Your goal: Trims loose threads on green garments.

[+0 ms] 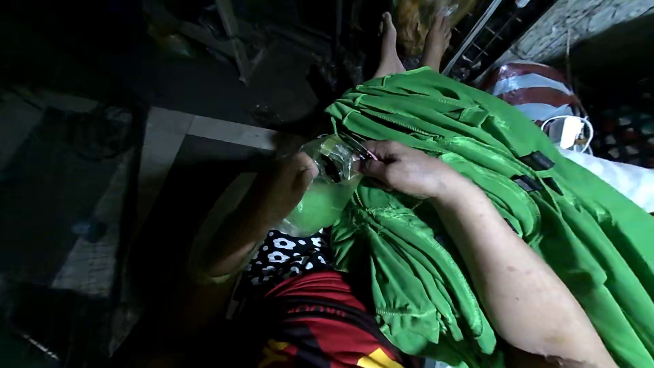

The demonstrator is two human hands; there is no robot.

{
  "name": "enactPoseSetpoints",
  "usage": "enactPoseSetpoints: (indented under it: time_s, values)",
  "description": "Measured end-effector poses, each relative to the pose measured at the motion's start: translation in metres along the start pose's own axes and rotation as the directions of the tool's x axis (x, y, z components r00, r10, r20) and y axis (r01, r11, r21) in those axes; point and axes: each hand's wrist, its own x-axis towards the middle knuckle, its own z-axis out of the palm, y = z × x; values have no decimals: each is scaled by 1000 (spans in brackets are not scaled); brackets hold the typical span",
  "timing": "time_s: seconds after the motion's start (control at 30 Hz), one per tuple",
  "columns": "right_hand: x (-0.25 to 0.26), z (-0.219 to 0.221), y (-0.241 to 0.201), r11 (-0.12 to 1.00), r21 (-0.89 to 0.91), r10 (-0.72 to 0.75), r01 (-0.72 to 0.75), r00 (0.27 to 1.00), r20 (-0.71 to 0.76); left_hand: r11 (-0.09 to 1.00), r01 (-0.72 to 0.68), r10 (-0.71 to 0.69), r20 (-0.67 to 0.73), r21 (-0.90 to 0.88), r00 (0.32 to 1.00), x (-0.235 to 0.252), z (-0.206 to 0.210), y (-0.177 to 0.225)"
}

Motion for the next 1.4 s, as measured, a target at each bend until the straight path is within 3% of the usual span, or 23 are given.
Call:
enactPoseSetpoints:
  time_s: [0.07,0.13,0.23,0.3,0.37,0.47,0.53,0.57,0.67,0.73,0.93,1.07,1.13,1.2,1.4]
  values:
    - [-5,-4,4,999,22,-32,33,999,-21,1000,-22,23,92,-11,995,0,-1,-2]
    - [-12,-9,3,997,15,-79,79,997,0,993,-25,-14,324,118,946,-4,4,3]
    - [-32,-18,-6,989,-69,-132,131,991,-2,941,-32,-203,635,338,745,-5,17,13]
    - [-56,-33,-10,973,-134,-211,190,963,-166,924,-33,-247,660,381,710,-8,11,31]
    - [-83,-48,-5,958,-135,-287,254,879,-381,892,-77,-270,661,445,700,-13,0,52]
    - [-123,-58,13,969,-145,-246,199,785,-568,901,-263,-43,674,345,737,-25,-17,56]
    - [-141,-49,28,974,-204,-202,100,788,-581,851,-495,326,565,173,758,-38,-22,54]
    - [-146,-40,35,973,-225,-180,59,805,-565,799,-588,457,509,124,729,-41,-24,53]
    - [-151,-13,61,944,-331,-182,0,836,-518,657,-754,683,427,-3,593,-38,-30,59]
    - [-150,1,69,910,-409,-178,-65,830,-528,607,-792,757,351,-65,551,-26,-22,65]
    - [-142,17,71,840,-525,-261,-134,750,-608,780,-625,622,79,14,779,27,52,77]
    - [-147,11,62,928,-359,-223,-96,630,-744,868,-496,496,-45,24,867,32,77,100]
    - [-151,6,50,976,-207,-127,-67,598,-792,893,-446,450,-134,56,883,35,85,113]
    - [-150,5,44,994,-98,-54,-39,611,-790,909,-413,414,-188,47,891,44,94,123]
    - [-142,3,65,998,-66,-41,-23,568,-822,876,-468,415,-305,-121,857,48,110,114]
